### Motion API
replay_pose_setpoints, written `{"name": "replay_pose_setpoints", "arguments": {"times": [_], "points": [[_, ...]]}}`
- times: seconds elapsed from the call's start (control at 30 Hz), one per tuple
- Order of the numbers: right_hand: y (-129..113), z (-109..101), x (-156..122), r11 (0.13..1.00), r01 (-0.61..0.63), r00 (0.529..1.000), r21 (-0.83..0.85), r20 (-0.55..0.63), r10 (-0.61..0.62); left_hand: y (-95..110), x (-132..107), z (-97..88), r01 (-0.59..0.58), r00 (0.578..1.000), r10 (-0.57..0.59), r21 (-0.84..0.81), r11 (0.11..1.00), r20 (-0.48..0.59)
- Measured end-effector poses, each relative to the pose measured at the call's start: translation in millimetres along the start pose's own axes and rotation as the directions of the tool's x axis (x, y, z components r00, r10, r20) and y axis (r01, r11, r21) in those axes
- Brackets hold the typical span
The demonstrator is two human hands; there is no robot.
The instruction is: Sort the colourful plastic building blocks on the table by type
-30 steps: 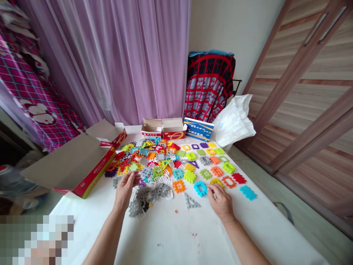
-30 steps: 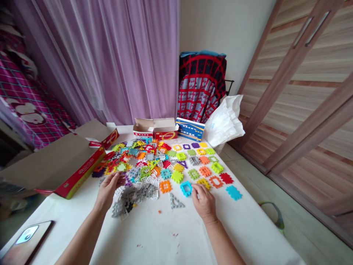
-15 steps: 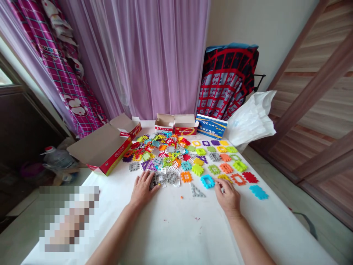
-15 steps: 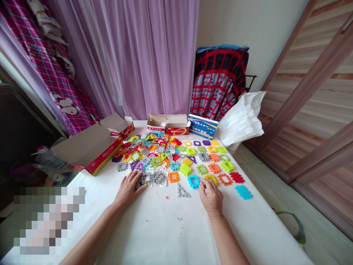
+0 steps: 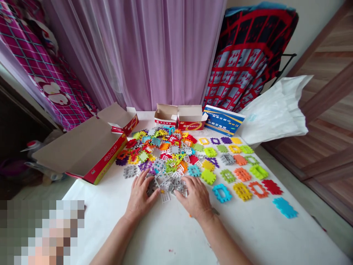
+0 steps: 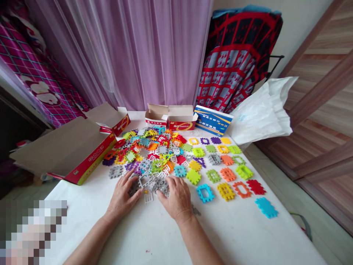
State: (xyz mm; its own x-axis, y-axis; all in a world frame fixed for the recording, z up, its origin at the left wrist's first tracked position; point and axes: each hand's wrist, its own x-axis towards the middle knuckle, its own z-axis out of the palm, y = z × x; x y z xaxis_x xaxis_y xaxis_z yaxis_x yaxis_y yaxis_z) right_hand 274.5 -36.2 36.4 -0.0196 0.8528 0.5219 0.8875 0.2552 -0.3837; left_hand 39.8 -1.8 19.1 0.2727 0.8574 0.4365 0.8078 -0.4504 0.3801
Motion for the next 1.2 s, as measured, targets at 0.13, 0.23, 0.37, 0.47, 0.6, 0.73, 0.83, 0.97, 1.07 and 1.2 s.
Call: {"name": "replay_pose_setpoints", "arguments": {"times": [0.13, 0.23, 0.37, 0.47, 0.6, 0.73, 0.83, 0.97, 1.07, 1.2], "points": [[-5.5, 1.1, -3.3, 0.998, -0.039, 0.997, -0.053, 0.068, 0.043, 0.9, -4.0, -1.7, 0.004, 1.0, -0.004, 0.026, 1.0, 0.008], [-5.7, 0.2, -9.5, 0.999, -0.007, 0.998, -0.053, 0.066, 0.01, 1.3, -6.6, -1.7, 0.023, 1.0, -0.023, 0.031, 0.999, 0.017], [-6.0, 2.3, -13.8, 0.998, -0.002, 0.997, -0.055, 0.077, 0.006, 1.1, -5.9, -0.6, 0.03, 0.999, -0.032, 0.04, 0.999, 0.036], [-6.2, 4.1, -15.2, 0.999, -0.032, 0.997, -0.021, 0.068, 0.033, 1.4, -3.7, -0.6, 0.011, 0.999, -0.012, 0.035, 0.999, 0.03], [-5.4, 1.4, -12.9, 0.997, -0.073, 0.997, -0.003, 0.009, 0.073, 1.7, -1.8, -1.3, 0.034, 0.999, -0.034, -0.007, 0.999, 0.009], [-1.1, -5.6, 1.5, 0.99, -0.131, 0.986, -0.059, -0.112, 0.124, -0.2, -1.2, 0.8, 0.056, 0.998, -0.057, -0.039, 0.998, -0.012], [8.5, -15.3, 15.8, 0.988, -0.14, 0.99, -0.065, -0.037, 0.138, -1.4, -0.4, 2.2, 0.053, 0.999, -0.054, -0.046, 0.998, -0.006], [26.3, -40.5, 17.7, 0.962, -0.265, 0.959, 0.071, -0.083, 0.27, 2.3, 0.0, -1.1, 0.028, 0.999, -0.029, -0.044, 0.999, -0.019], [31.6, -56.3, -0.7, 0.876, -0.381, 0.903, 0.297, -0.084, 0.421, 9.2, -2.3, -4.2, -0.094, 0.995, 0.093, -0.051, 0.994, -0.025], [23.3, -47.9, -31.8, 0.814, -0.389, 0.906, 0.431, 0.02, 0.423, 17.2, -6.6, -1.4, -0.218, 0.975, 0.222, -0.088, 0.972, 0.028]]}}
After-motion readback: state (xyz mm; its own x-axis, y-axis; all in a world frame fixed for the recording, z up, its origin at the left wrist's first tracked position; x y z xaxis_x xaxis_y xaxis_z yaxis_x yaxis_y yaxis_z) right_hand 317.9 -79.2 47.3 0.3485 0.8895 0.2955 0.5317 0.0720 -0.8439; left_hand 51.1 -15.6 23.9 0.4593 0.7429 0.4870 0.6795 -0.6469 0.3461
